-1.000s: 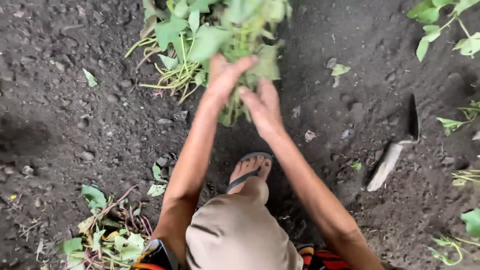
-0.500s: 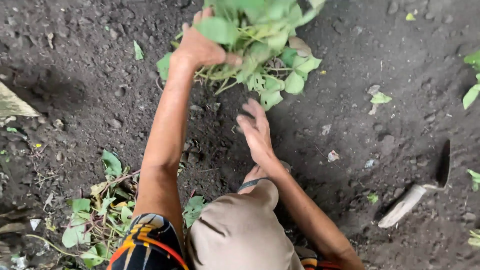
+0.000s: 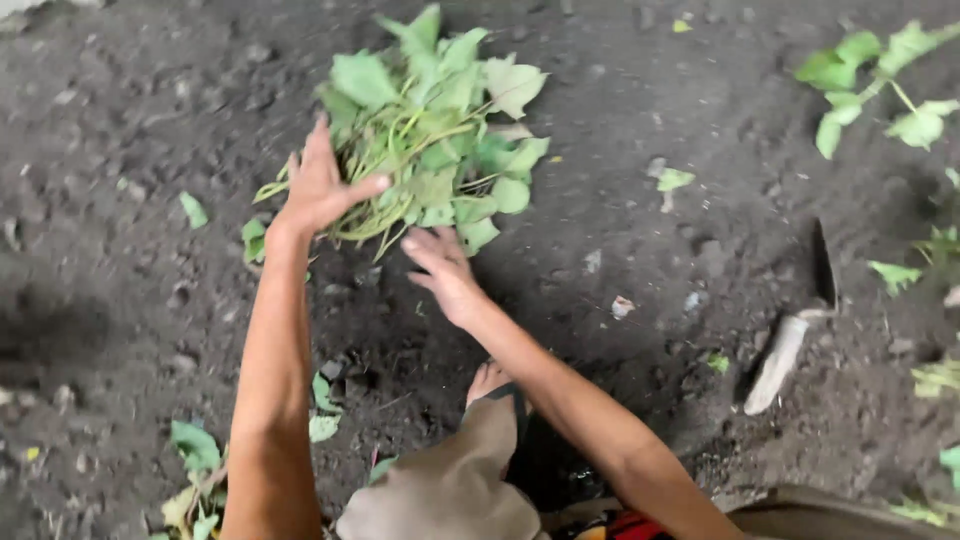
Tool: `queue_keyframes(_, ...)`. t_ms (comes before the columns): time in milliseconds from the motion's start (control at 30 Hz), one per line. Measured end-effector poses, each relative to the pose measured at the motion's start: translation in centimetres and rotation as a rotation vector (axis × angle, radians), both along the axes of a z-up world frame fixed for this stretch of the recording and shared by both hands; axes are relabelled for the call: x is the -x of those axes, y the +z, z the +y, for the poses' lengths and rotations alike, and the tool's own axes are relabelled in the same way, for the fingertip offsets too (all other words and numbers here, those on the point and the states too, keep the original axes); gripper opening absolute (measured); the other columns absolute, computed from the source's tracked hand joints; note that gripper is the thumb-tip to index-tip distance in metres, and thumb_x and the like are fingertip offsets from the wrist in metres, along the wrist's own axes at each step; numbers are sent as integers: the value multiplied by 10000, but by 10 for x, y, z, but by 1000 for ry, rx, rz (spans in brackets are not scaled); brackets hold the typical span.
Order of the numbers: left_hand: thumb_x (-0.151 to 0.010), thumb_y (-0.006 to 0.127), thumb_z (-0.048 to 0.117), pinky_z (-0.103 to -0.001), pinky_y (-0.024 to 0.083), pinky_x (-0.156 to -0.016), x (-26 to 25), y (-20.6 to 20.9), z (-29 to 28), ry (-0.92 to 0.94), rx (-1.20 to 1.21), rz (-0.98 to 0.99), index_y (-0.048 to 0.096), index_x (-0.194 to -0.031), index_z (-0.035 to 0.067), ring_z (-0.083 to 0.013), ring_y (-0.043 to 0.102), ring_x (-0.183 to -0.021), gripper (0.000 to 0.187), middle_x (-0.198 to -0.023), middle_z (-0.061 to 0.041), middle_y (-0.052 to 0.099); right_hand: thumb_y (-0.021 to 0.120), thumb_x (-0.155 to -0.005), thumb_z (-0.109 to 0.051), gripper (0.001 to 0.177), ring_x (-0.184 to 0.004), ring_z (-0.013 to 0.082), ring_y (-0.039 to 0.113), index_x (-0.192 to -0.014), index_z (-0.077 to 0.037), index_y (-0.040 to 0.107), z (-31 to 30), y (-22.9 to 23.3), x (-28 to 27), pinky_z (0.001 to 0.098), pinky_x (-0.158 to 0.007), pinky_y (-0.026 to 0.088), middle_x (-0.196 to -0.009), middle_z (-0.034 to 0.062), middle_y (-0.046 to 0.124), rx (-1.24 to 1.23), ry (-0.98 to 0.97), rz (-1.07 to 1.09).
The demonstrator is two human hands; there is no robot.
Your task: Planting sweet potato cuttings into the soil using a hand trowel.
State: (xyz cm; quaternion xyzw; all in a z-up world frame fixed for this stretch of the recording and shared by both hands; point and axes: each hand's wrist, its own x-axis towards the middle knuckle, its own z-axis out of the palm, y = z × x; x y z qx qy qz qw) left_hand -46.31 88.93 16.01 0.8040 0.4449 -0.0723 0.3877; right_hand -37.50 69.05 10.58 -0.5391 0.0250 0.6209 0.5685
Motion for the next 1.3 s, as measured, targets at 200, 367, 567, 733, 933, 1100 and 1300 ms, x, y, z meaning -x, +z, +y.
queue_keyframes(200,-806,620,889,-612,310,-1119,-4,-13,-38,-83,-179,173,424,-1455,-108,-445,585,-1259,1206,-1291,-348,615,705,-971,-474,874,-1584,381,128,-1649,-115,285,18,-6,3,582,-1240,205,-1706,193,201,-167,71,139)
queue_keyframes(367,-787,764,716,-672,463,-975,-17,4,-57,1,-29,160,498,-1293,-93,-562,614,-1145,991,-1154,-401,652,702,-970,-484,850,-1591,415,82,-1599,-34,350,11,3,-13,675,-1222,95,-1697,255,189,-184,-43,205)
queue_keyframes(567,-718,867,685,-630,501,-946,-41,10,-82,157,-33,95,581,-1259,-51,-513,618,-1159,957,-1166,-372,659,852,-845,-342,913,-1545,407,265,-1538,52,408,-22,17,-40,684,-1176,201,-1648,271,298,-128,-101,257)
queue_keyframes(733,-650,899,557,-604,560,-788,-96,101,-135,131,62,-238,731,-1021,-121,-511,680,-1064,790,-1025,-371,706,700,-991,-293,285,-949,213,747,-1143,-56,739,-61,-16,-111,412,-887,520,-954,99,786,-51,-138,-46)
queue_keyframes(933,-637,939,553,-710,455,-1071,-136,56,-196,-98,147,-302,413,-1502,28,-460,549,-1360,1140,-1450,-269,552,774,-959,-228,316,-957,126,631,-1125,30,699,-117,98,-166,505,-1146,409,-953,177,737,-54,-125,-157)
queue_keyframes(1100,-583,875,537,-632,522,-1055,-139,30,-222,83,215,-295,490,-1346,-4,-459,629,-1237,1011,-1303,-251,621,791,-934,-177,438,-988,244,703,-1193,109,584,-111,145,-150,622,-1072,407,-1036,139,549,-58,-20,-262)
queue_keyframes(1300,-601,820,552,-572,580,-1010,-126,16,-209,379,197,-385,558,-1195,98,-418,698,-1150,792,-1151,-177,723,703,-1001,-311,312,-1120,141,615,-1143,-34,682,-78,139,-147,492,-1205,320,-997,42,564,-20,310,-416)
